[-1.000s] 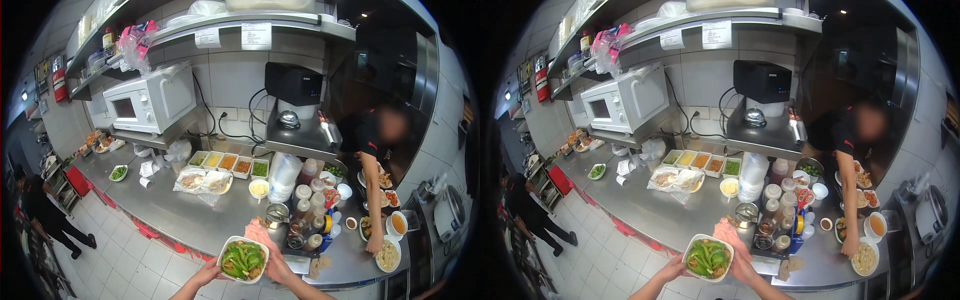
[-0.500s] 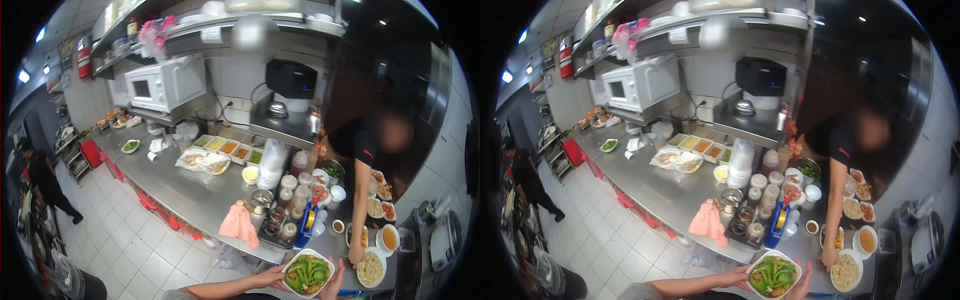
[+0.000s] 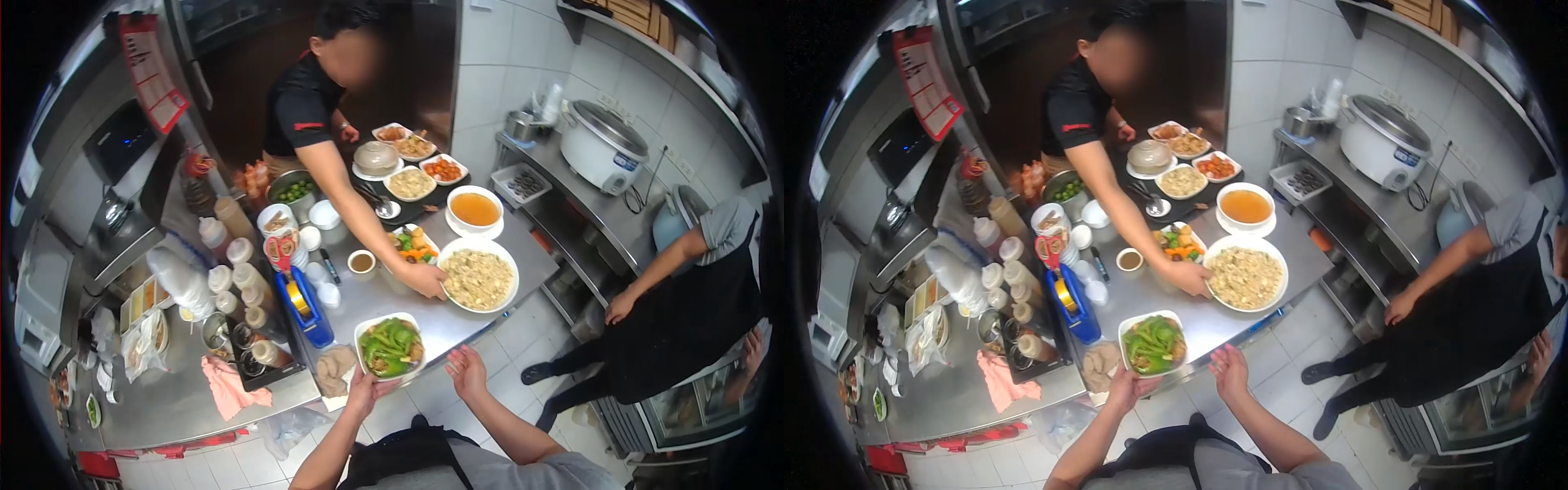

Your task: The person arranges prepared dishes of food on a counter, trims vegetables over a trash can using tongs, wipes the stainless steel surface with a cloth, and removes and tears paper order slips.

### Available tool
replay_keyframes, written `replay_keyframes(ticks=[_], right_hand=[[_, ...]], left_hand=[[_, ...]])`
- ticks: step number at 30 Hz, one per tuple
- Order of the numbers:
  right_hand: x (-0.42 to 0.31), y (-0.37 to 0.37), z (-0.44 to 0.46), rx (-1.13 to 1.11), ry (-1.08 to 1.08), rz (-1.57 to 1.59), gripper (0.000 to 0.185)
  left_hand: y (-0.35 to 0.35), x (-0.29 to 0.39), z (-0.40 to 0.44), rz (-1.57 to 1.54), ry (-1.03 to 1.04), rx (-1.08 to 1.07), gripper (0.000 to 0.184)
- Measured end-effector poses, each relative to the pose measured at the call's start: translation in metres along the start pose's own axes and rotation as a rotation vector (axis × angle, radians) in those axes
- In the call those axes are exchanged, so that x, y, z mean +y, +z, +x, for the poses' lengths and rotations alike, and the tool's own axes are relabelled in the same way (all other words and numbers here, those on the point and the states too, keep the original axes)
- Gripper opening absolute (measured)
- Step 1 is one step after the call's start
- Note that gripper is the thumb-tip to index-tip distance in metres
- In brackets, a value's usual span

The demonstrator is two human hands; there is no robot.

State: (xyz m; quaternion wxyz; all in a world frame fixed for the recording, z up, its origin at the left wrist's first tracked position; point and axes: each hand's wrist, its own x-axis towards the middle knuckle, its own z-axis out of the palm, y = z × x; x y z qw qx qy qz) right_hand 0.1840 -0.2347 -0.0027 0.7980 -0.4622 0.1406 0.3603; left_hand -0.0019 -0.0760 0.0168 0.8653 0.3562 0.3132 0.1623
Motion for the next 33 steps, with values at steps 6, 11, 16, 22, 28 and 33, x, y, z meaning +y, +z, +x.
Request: replay_keyframes(ticks=[6,11,16,22,28,33], right_hand=[[-0.02,-0.001,0.042,0.025,-0.05,0.03,0.024],[-0.014,-0.008,0.074,0.064,-0.108,-0.133,0.018],[-0.017,-0.015,0.07,-0.029,-0.169,-0.378,0.02],[-0.028,-0.002,0.068,-0.352,-0.259,-0.694,0.018],[-0.025,0.021,0.058,-0.43,-0.751,-1.11,0.01],[-0.07,0.049,0.068,-0.293,-1.225,-1.146,0.007]], left_hand=[[0.007,0.0,0.038,-0.072,-0.028,-0.033,0.064],[0.019,0.006,0.056,-0.025,-0.043,-0.108,0.065],[0.018,0.008,0.052,0.141,0.046,-0.158,0.068],[-0.001,0.006,0.001,0.23,-0.05,-0.091,0.075],[-0.037,-0.018,-0.08,0.092,-0.124,-0.129,0.061],[-0.055,-0.036,-0.125,0.042,-0.097,0.034,0.053]])
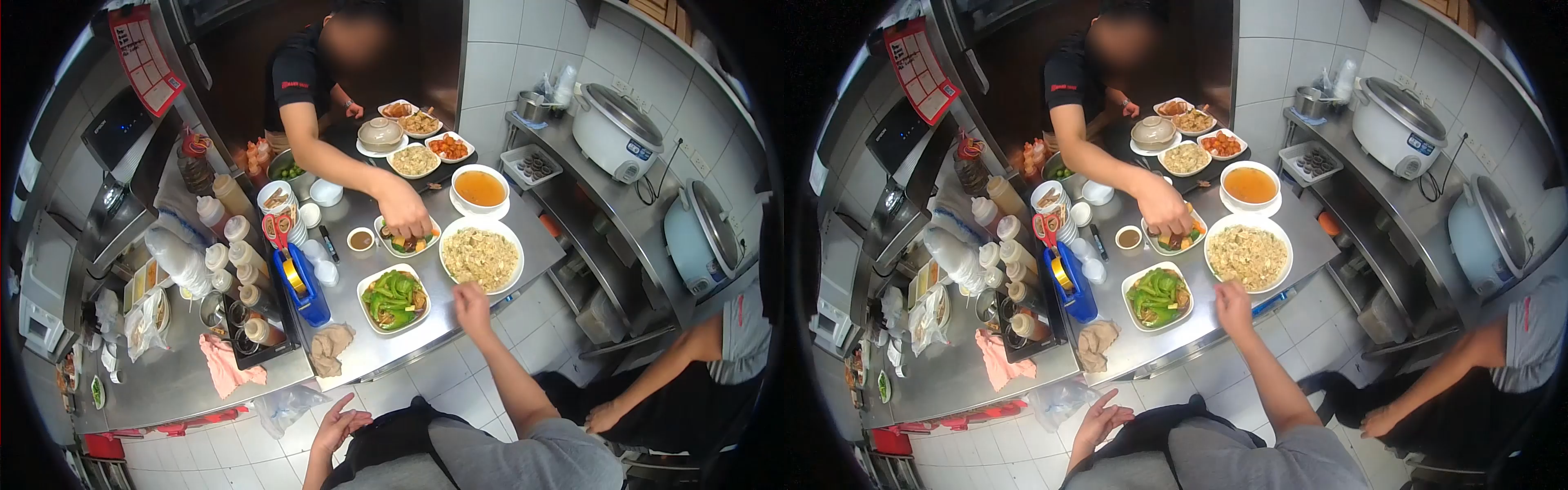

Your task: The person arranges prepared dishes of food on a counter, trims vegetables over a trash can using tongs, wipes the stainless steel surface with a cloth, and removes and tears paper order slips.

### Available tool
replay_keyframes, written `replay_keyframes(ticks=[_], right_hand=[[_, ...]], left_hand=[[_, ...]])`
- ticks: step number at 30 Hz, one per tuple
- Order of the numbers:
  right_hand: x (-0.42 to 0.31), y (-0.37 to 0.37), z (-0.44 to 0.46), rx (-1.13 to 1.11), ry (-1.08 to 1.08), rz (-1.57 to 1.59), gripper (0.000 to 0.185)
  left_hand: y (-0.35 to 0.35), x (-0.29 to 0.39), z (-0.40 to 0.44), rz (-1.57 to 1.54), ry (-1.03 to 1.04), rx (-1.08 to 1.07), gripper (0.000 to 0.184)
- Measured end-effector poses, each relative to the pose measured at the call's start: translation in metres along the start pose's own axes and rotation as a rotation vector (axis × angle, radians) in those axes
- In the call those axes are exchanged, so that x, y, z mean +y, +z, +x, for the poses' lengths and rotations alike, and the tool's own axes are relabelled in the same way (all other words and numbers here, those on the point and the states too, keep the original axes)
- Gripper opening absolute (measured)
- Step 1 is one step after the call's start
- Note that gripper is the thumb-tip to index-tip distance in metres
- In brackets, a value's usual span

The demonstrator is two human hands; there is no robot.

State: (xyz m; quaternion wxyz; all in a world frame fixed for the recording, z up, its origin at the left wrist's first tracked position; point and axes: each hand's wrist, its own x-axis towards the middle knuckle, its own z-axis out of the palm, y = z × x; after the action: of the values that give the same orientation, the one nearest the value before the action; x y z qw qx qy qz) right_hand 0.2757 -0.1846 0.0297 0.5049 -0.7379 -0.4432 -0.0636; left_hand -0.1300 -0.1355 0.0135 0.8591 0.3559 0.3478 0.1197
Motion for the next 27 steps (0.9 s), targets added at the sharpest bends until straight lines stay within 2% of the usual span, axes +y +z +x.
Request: replay_keyframes(ticks=[3,6,8,10,12,13,14,15,16,17,18,19,20,21,22,23,25,27], right_hand=[[-0.003,-0.01,0.024,-0.011,0.089,0.018,0.006],[-0.006,-0.009,0.036,-0.056,-0.24,-0.254,0.006],[-0.012,0.002,0.042,-0.047,-0.311,-0.231,0.006],[-0.046,0.022,0.047,-0.062,-0.148,0.014,0.005],[-0.103,0.045,0.052,-0.183,-0.211,0.177,0.006],[-0.136,0.052,0.051,-0.234,-0.238,0.245,0.006],[-0.172,0.062,0.052,-0.331,-0.273,0.324,0.006],[-0.209,0.072,0.051,-0.425,-0.305,0.399,0.007],[-0.247,0.08,0.052,-0.541,-0.348,0.478,0.007],[-0.28,0.09,0.051,-0.655,-0.389,0.551,0.008],[-0.302,0.111,0.049,-0.731,-0.496,0.566,0.01],[-0.323,0.134,0.047,-0.803,-0.611,0.582,0.011],[-0.342,0.157,0.042,-0.839,-0.706,0.584,0.012],[-0.362,0.177,0.039,-0.869,-0.801,0.582,0.013],[-0.384,0.191,0.042,-0.896,-0.915,0.569,0.013],[-0.406,0.204,0.044,-0.926,-0.929,0.554,0.013],[-0.463,0.218,0.065,-0.912,-0.999,0.614,0.013],[-0.524,0.243,0.099,-0.763,-1.12,0.668,0.012]], left_hand=[[-0.028,-0.02,-0.007,0.107,-0.014,0.119,0.053],[-0.053,-0.045,-0.013,0.111,-0.03,0.27,0.05],[-0.079,-0.077,-0.019,0.155,-0.011,0.413,0.046],[-0.115,-0.113,-0.036,0.172,-0.014,0.59,0.041],[-0.146,-0.151,-0.057,0.187,-0.057,0.734,0.037],[-0.155,-0.168,-0.07,0.27,-0.118,0.871,0.033],[-0.178,-0.194,-0.084,0.229,-0.143,0.858,0.031],[-0.197,-0.217,-0.104,1.177,-0.033,0.658,0.029],[-0.217,-0.249,-0.11,0.469,-0.133,0.869,0.027],[-0.211,-0.247,-0.128,0.279,-0.117,0.793,0.027],[-0.214,-0.257,-0.137,0.508,-0.136,0.842,0.028],[-0.212,-0.254,-0.143,1.014,-0.342,0.732,0.027],[-0.212,-0.253,-0.144,0.983,-0.407,0.83,0.022],[-0.205,-0.245,-0.148,0.779,-0.366,0.982,0.032],[-0.196,-0.227,-0.151,0.594,-0.326,1.069,0.05],[-0.21,-0.225,-0.148,0.626,-0.338,1.067,0.053],[-0.2,-0.189,-0.149,0.393,0.023,1.258,0.059],[-0.218,-0.155,-0.145,0.385,0.171,1.354,0.058]])
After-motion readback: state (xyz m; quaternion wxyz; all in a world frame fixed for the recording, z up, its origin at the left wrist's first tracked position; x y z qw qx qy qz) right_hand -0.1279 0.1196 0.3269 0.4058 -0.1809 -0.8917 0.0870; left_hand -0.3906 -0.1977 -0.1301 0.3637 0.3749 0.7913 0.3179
